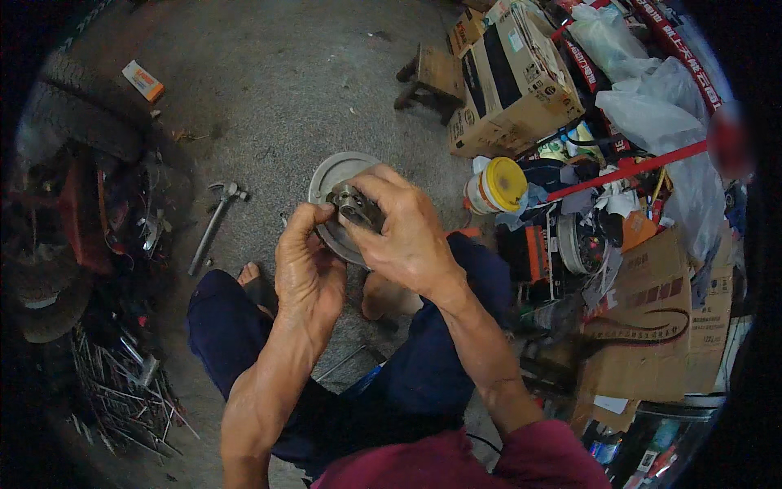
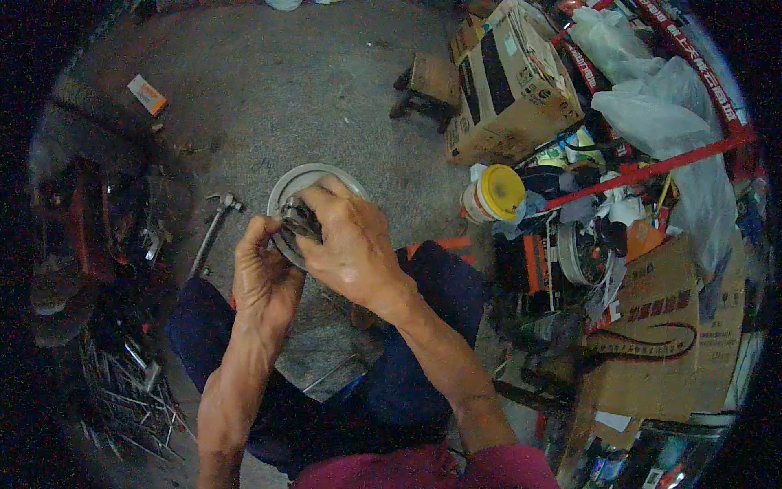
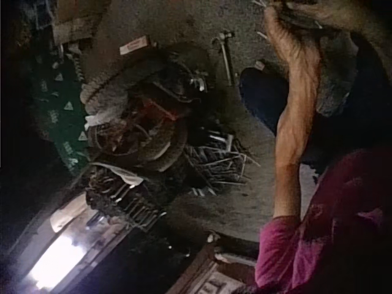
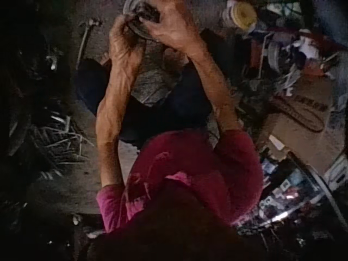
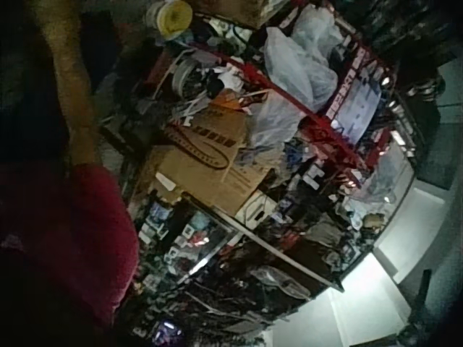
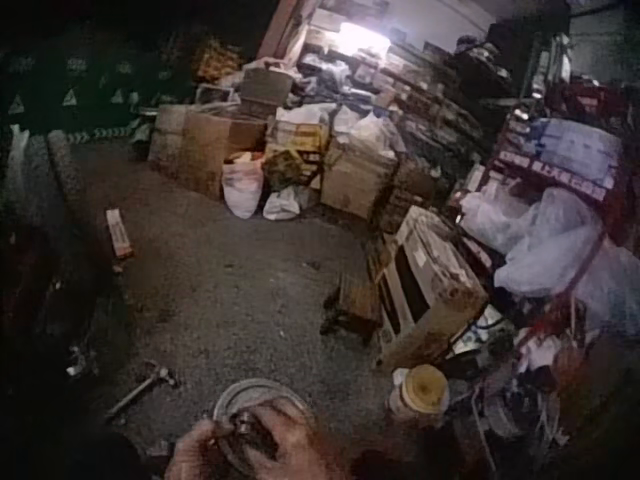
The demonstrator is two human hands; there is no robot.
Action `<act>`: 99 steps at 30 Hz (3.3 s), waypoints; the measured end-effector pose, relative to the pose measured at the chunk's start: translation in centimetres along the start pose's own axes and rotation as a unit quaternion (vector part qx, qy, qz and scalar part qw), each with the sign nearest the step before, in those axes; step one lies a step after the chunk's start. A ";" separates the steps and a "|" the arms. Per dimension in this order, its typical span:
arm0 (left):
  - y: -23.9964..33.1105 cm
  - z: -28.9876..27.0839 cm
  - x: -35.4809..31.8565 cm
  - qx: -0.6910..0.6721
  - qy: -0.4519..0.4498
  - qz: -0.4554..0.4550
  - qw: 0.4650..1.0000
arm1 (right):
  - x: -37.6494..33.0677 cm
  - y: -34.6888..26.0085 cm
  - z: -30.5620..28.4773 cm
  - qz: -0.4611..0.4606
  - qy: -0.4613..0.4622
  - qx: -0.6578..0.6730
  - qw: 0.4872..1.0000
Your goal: The person sits on the floor and assembles a mechanical component, likely a brake assembly, using a hammer and a wrench. They insert a metal bracket into the housing, tap it into place with a hammer, and then tighten a bolt with a wrench.
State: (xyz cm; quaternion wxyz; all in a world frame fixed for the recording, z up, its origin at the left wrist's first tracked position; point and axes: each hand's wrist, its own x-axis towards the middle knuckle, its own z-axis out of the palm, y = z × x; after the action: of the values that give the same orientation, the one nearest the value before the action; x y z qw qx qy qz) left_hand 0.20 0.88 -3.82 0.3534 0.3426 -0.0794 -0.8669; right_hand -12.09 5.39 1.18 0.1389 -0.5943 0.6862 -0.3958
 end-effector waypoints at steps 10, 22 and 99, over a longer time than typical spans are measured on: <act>0.3 0.2 -0.6 -0.009 0.023 0.020 0.999 | 0.3 0.1 0.1 0.011 -0.016 0.054 0.998; 2.0 0.1 -1.4 -0.012 0.024 0.042 0.999 | 0.1 -0.4 0.6 0.033 0.020 0.183 0.982; 2.1 -1.3 -1.7 0.043 0.004 0.038 0.998 | -0.2 -1.8 1.1 0.105 -0.085 0.063 0.989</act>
State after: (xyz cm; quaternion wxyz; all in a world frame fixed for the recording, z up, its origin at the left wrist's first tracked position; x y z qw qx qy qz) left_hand 3.09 0.65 -3.09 0.3710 0.3574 -0.1281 -0.8475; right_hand -10.09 5.19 1.69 0.2741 -0.5406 0.7042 -0.3697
